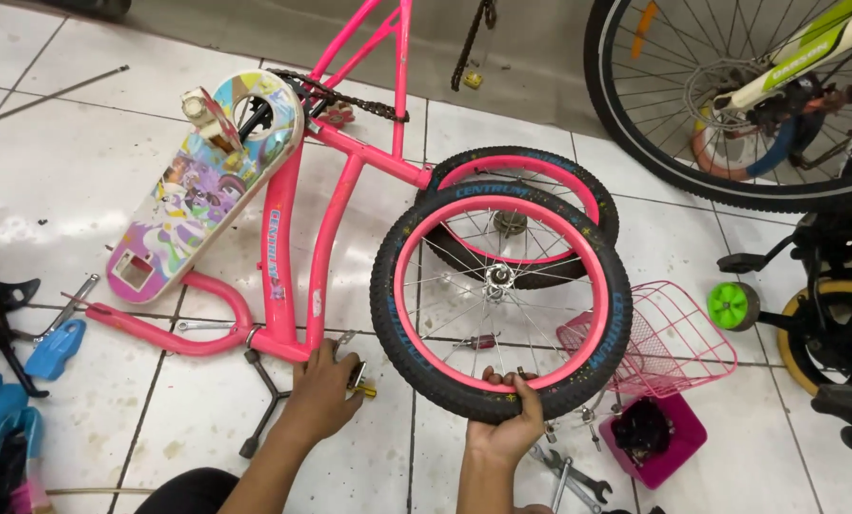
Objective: Attaching and securing handlebars to a bicycle frame using hand tools while sitting on the floor.
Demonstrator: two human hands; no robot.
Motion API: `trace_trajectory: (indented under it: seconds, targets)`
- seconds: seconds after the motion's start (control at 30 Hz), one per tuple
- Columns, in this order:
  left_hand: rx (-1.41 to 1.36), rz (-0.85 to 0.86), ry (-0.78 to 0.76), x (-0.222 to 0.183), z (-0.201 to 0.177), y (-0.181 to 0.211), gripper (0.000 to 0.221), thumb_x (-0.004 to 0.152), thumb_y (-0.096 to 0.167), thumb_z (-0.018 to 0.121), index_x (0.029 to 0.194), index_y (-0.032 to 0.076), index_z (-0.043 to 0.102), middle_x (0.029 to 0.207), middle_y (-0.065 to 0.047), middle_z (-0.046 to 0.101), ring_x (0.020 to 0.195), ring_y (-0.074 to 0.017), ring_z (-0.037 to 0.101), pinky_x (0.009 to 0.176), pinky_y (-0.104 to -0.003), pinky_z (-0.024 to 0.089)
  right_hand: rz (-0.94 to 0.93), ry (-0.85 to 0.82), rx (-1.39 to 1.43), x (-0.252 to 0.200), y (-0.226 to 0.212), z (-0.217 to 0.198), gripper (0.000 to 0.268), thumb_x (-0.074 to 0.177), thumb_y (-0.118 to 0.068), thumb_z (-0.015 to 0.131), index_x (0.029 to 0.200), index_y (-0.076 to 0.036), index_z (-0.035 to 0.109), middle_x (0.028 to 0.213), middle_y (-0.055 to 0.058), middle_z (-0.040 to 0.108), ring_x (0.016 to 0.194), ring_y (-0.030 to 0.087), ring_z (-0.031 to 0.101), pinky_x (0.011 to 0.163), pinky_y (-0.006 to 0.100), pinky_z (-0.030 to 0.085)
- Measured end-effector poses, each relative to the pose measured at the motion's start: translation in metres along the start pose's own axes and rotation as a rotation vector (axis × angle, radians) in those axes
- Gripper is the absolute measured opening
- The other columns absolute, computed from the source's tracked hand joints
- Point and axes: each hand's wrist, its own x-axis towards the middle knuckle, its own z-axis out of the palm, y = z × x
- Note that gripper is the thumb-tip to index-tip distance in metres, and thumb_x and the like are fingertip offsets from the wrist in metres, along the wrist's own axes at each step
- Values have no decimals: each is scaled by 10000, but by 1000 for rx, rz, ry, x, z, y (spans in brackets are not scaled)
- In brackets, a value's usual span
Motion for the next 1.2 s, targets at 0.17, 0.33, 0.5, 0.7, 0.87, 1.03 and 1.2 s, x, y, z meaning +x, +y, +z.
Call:
trace_trajectory:
  seconds: [0.17,0.33,0.5,0.7,0.87,1.03,1.2]
  targets:
    - [53,-30,-111,-4,-19,1,345,931,371,668,1209,187,582,1374,-137,413,1368,-344,376,1067,-592,395,-71,168,-41,-18,19,27,114,759,28,673,715,-41,593,717,67,557,633,240,581,805,418,623]
    - [127,-46,-188,-10,-22,-7,286,945,390,666,1114,170,596,1404,-152,386,1320,-363,392,979,-559,479,-108,175,-12,-3,30,39,135,751,56,666,733,-45,578,721,71,550,682,270,596,817,449,652]
    - [147,-29,-202,-6,-16,-14,306,897,277,703,1153,163,582,1501,-193,302,1391,-395,322,957,-543,495,-153,120,-61,32,46,62,137,793,67,695,797,-39,608,722,80,596,632,280,641,777,458,658]
    - [75,-26,-214,-10,-21,-13,298,892,225,745,1136,147,591,1558,-217,249,1424,-400,282,1011,-543,449,62,197,-320,93,66,79,919,764,-283,834,1531,-139,349,1450,71,597,1244,217,647,1053,395,580]
    - [98,-4,-178,-6,-10,-20,290,903,268,775,1099,137,608,1518,-196,305,1400,-396,322,971,-523,468,104,93,-925,113,70,74,594,941,-479,631,1342,-52,534,1262,66,675,1085,212,721,724,332,454]
    - [127,16,-233,-13,-33,-21,335,918,328,761,1137,129,604,1571,-229,265,1430,-405,308,1001,-511,464,22,114,-1319,31,86,72,733,844,-390,615,1488,-128,381,1548,136,278,1369,342,425,1097,529,399]
    - [-395,-40,-242,-52,-106,-44,381,867,403,708,1125,123,679,1213,-82,636,1089,-254,646,902,-363,517,193,-789,-1490,-64,101,40,615,801,-419,700,1351,-171,582,1404,60,622,1305,222,598,1046,412,536]
